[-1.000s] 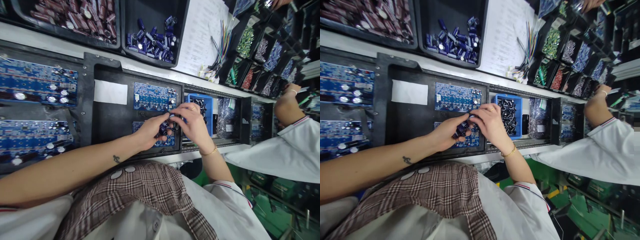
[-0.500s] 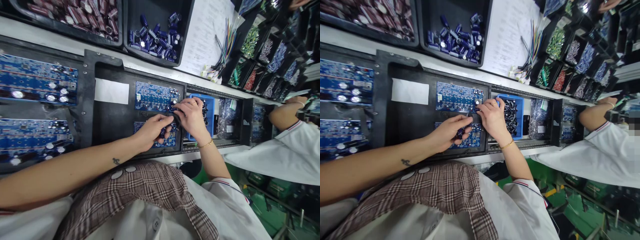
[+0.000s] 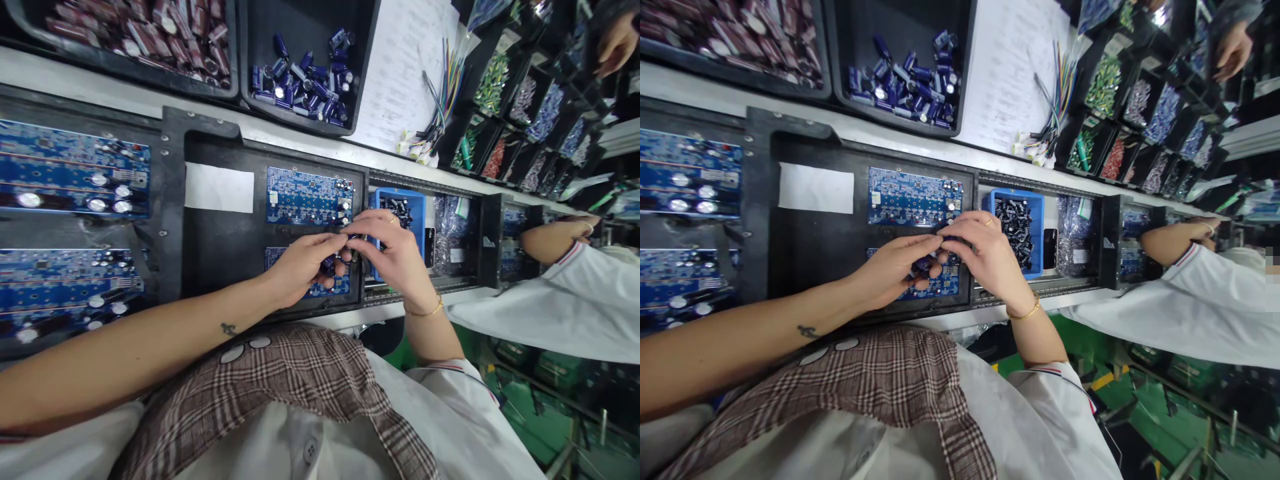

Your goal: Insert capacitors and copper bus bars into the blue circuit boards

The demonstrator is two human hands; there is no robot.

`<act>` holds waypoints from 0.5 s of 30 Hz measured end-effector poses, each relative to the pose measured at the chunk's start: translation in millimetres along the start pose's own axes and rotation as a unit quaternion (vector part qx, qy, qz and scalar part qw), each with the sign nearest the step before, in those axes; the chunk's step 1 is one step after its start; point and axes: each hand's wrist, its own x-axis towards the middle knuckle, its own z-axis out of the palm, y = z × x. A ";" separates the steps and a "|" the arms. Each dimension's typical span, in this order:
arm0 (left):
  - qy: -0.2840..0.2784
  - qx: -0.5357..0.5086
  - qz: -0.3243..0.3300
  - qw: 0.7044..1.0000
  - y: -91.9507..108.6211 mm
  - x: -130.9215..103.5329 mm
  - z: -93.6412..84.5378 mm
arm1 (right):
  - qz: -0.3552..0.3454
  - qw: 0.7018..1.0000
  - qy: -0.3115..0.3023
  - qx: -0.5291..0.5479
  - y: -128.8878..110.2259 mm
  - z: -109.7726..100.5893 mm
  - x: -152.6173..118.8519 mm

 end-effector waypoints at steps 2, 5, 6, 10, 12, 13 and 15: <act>0.023 -0.005 -0.033 0.999 0.0 1.2 1.5 | 0.032 0.996 0.058 -0.052 11.8 4.6 6.0; 0.049 0.002 -0.079 0.996 -1.6 3.7 1.5 | 0.053 0.986 0.089 -0.130 35.1 19.0 17.2; 0.049 0.007 -0.084 0.995 -2.2 4.3 0.9 | 0.051 0.986 0.082 -0.138 41.1 23.3 20.0; 0.043 0.033 -0.074 0.996 -3.4 4.5 -1.9 | 0.037 0.987 0.059 -0.143 49.2 30.6 23.6; 0.040 0.039 -0.062 0.997 -3.2 3.9 -2.4 | 0.032 0.987 0.052 -0.149 47.8 29.4 23.1; 0.038 0.041 -0.056 0.997 -2.8 3.6 -2.3 | 0.031 0.986 0.049 -0.154 46.8 28.5 23.0; 0.031 0.046 -0.049 0.997 -1.8 3.2 -1.8 | 0.029 0.985 0.041 -0.165 44.8 26.5 23.6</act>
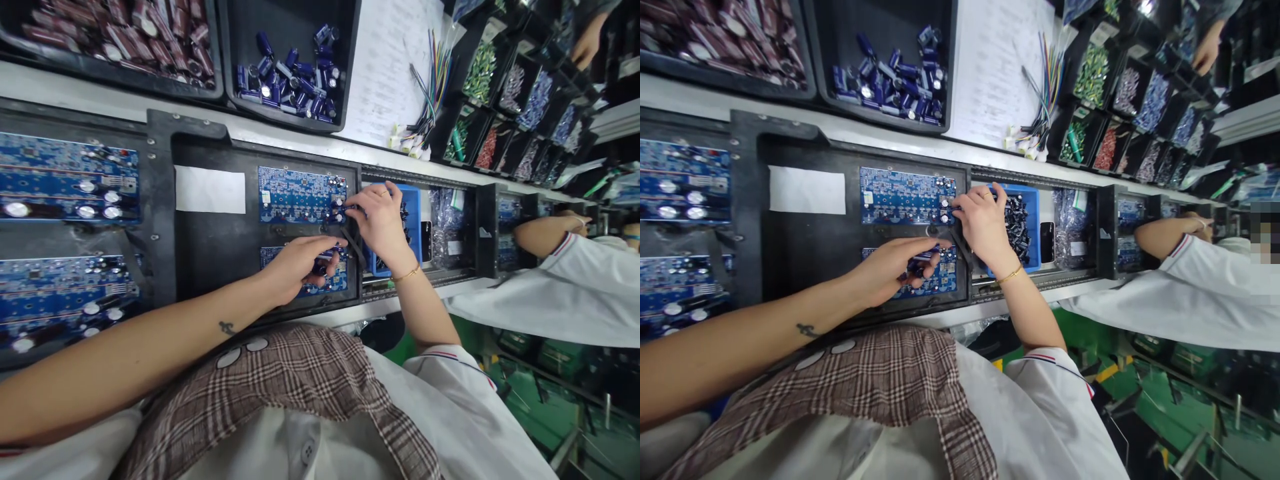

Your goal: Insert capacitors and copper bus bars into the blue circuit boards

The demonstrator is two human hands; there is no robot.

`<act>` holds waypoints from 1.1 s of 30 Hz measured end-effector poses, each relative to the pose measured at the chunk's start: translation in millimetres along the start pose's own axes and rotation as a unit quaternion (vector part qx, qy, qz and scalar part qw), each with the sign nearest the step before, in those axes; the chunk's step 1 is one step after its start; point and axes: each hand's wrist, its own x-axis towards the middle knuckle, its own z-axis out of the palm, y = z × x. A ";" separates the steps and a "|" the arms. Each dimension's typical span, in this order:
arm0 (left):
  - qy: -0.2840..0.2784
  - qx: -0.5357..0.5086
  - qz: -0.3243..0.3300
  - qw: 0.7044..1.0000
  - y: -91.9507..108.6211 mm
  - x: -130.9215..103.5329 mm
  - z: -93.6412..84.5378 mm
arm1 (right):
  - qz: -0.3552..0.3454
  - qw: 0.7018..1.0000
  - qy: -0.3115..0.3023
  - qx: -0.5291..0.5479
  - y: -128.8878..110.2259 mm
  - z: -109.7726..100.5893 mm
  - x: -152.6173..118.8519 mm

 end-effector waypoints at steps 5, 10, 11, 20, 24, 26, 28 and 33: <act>-0.006 -0.013 0.005 1.000 2.6 -0.7 1.3 | -0.010 1.000 -0.011 -0.025 -6.3 -4.1 3.8; -0.005 -0.011 0.007 1.000 4.5 -1.7 3.1 | -0.017 0.999 -0.006 -0.035 -14.6 -2.8 1.9; -0.006 -0.014 0.008 1.000 4.8 -1.8 3.4 | -0.024 0.999 -0.006 -0.036 -15.3 -2.4 0.6; 0.013 -0.040 0.001 0.999 1.2 5.6 3.0 | -0.127 0.989 -0.060 -0.035 5.4 -6.5 5.2; 0.036 -0.019 0.008 0.999 -1.8 9.0 2.1 | -0.083 0.995 -0.043 -0.014 1.3 -14.2 1.2; 0.036 -0.010 0.011 0.999 -2.2 9.3 2.2 | -0.034 0.999 0.007 -0.006 -11.6 -22.1 -10.6; 0.012 -0.002 0.014 1.000 -2.3 8.9 3.2 | -0.014 0.999 0.035 0.009 -26.8 -29.8 -26.0; 0.003 0.007 0.006 1.000 -3.8 8.1 8.4 | 0.026 0.998 0.050 0.009 -39.5 -22.9 -46.3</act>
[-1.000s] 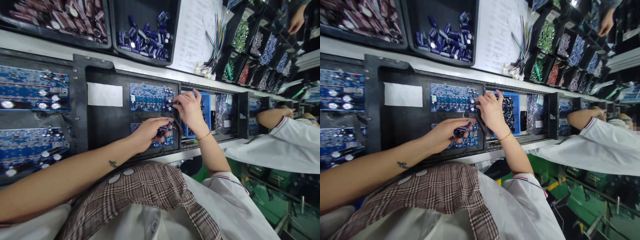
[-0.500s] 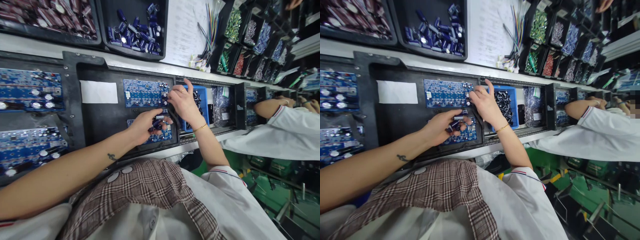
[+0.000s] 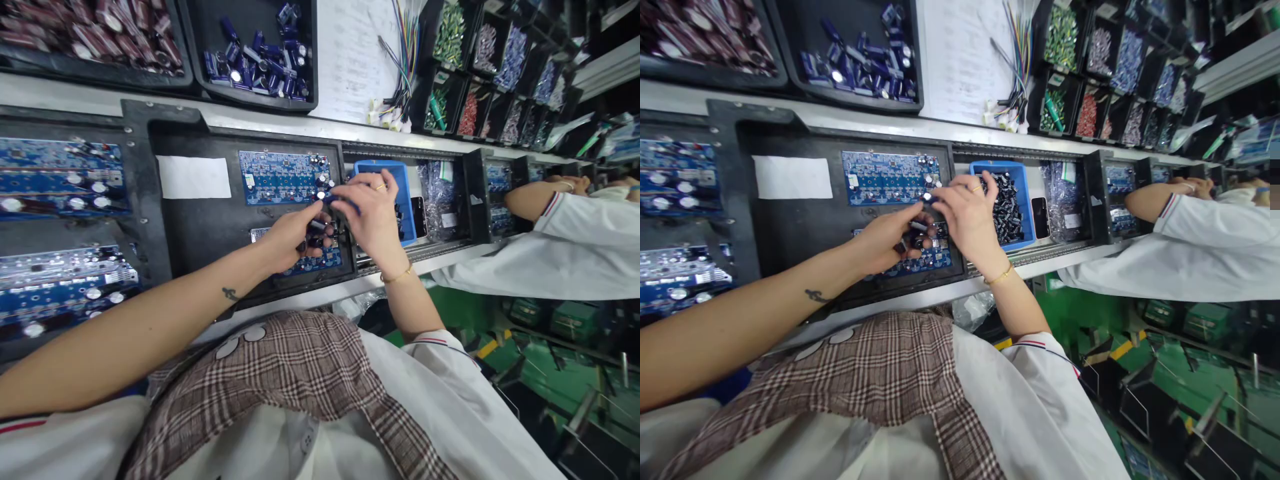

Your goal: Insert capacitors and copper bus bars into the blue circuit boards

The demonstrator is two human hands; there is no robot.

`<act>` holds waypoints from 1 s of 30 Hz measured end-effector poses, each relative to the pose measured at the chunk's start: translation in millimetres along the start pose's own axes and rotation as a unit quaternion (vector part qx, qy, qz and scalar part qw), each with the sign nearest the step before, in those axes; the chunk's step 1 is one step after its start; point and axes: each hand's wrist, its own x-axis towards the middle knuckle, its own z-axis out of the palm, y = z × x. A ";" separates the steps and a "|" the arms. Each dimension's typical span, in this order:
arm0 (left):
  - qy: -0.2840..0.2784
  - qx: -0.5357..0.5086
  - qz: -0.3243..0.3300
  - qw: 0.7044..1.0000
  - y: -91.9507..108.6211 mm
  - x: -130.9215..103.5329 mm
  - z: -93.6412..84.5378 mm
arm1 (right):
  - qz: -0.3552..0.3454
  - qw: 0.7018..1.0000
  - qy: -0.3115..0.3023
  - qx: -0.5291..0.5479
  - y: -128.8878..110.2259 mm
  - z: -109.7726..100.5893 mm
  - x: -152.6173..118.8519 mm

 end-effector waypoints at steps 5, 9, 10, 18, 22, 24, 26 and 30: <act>-0.017 -0.003 -0.030 0.999 -4.4 -5.6 1.9 | 0.054 0.998 0.025 -0.014 16.0 29.1 8.8; -0.017 -0.008 -0.036 0.999 -10.3 -20.0 2.4 | 0.054 0.998 0.026 -0.030 21.0 36.8 13.2; -0.019 -0.012 -0.033 0.999 -12.3 -24.2 2.4 | 0.053 0.998 0.027 -0.032 21.9 36.9 13.3; -0.028 -0.048 -0.016 0.998 -27.5 -42.6 -9.7 | 0.053 0.998 0.035 0.023 28.3 34.8 9.7; -0.020 -0.059 -0.010 0.998 -30.0 -38.9 -18.1 | 0.043 0.997 0.050 0.043 34.3 36.9 9.4; -0.015 -0.059 -0.009 0.998 -30.3 -36.4 -20.2 | 0.034 0.996 0.051 0.061 38.4 38.2 9.2; -0.013 -0.058 -0.008 0.998 -30.3 -34.5 -21.0 | 0.029 0.995 0.053 0.074 41.2 39.2 8.8; -0.003 -0.046 -0.007 0.999 -29.7 -33.5 -20.1 | -0.004 0.998 0.050 0.035 38.2 38.5 8.2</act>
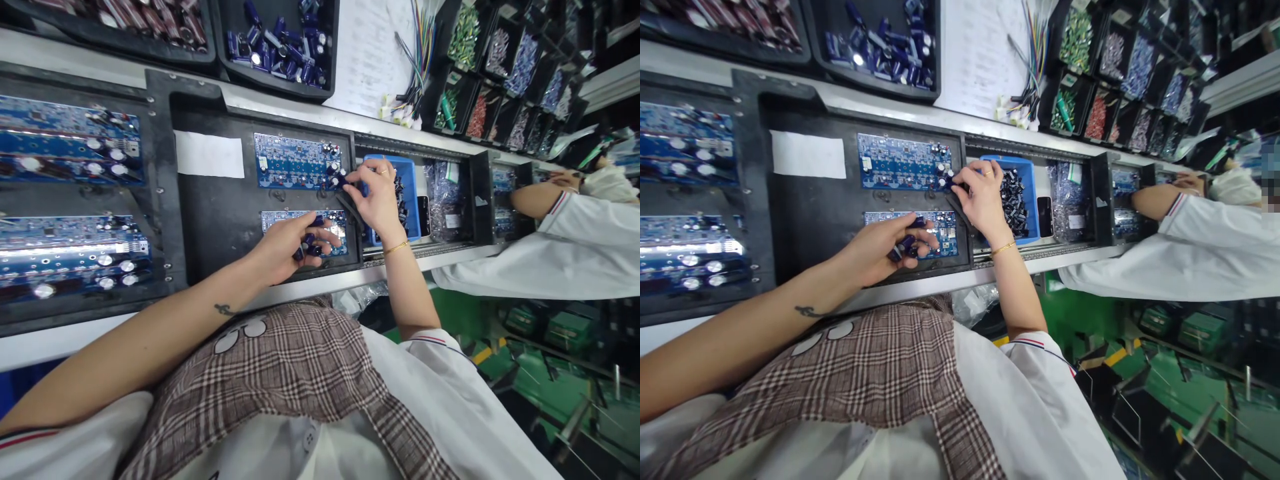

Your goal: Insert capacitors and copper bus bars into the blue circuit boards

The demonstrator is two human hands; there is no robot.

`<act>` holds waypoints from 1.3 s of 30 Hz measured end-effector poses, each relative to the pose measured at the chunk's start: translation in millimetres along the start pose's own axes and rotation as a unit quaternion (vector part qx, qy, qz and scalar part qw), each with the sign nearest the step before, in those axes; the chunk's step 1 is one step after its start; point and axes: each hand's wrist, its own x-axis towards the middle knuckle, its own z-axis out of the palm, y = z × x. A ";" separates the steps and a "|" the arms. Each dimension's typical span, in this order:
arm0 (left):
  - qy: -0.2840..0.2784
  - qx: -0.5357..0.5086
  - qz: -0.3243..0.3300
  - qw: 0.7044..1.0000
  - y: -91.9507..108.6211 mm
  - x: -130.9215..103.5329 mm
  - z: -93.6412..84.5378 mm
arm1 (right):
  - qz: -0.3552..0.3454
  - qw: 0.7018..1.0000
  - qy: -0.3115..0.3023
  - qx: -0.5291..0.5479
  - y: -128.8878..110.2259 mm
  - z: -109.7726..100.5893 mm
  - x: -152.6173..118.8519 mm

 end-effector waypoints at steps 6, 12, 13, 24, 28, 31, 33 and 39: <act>0.011 -0.010 -0.011 1.000 1.4 -3.2 5.2 | -0.015 0.999 0.007 -0.050 -8.1 7.1 -2.2; 0.011 -0.019 -0.031 0.999 1.6 -3.9 4.9 | -0.009 0.999 0.005 -0.045 -5.3 9.2 1.4; 0.010 -0.018 -0.030 0.999 1.6 -3.9 4.4 | -0.013 0.999 -0.007 -0.036 -10.1 1.7 1.5; -0.040 -0.077 -0.148 0.985 -33.5 -31.5 20.6 | 0.012 0.982 -0.149 0.120 -58.7 -48.4 -71.8; -0.041 -0.061 -0.147 0.986 -49.0 -35.4 21.5 | 0.016 0.985 -0.149 0.086 -43.6 -28.7 -78.0; -0.035 -0.047 -0.130 0.990 -53.9 -33.7 16.7 | -0.010 0.988 -0.143 0.049 -44.6 -26.5 -78.7; -0.031 -0.051 -0.126 0.990 -55.0 -32.6 13.6 | -0.045 0.988 -0.147 0.018 -45.7 -28.4 -80.6; -0.017 -0.062 -0.141 0.988 -55.7 -28.5 9.8 | -0.197 0.960 -0.184 -0.070 -40.0 -31.6 -80.3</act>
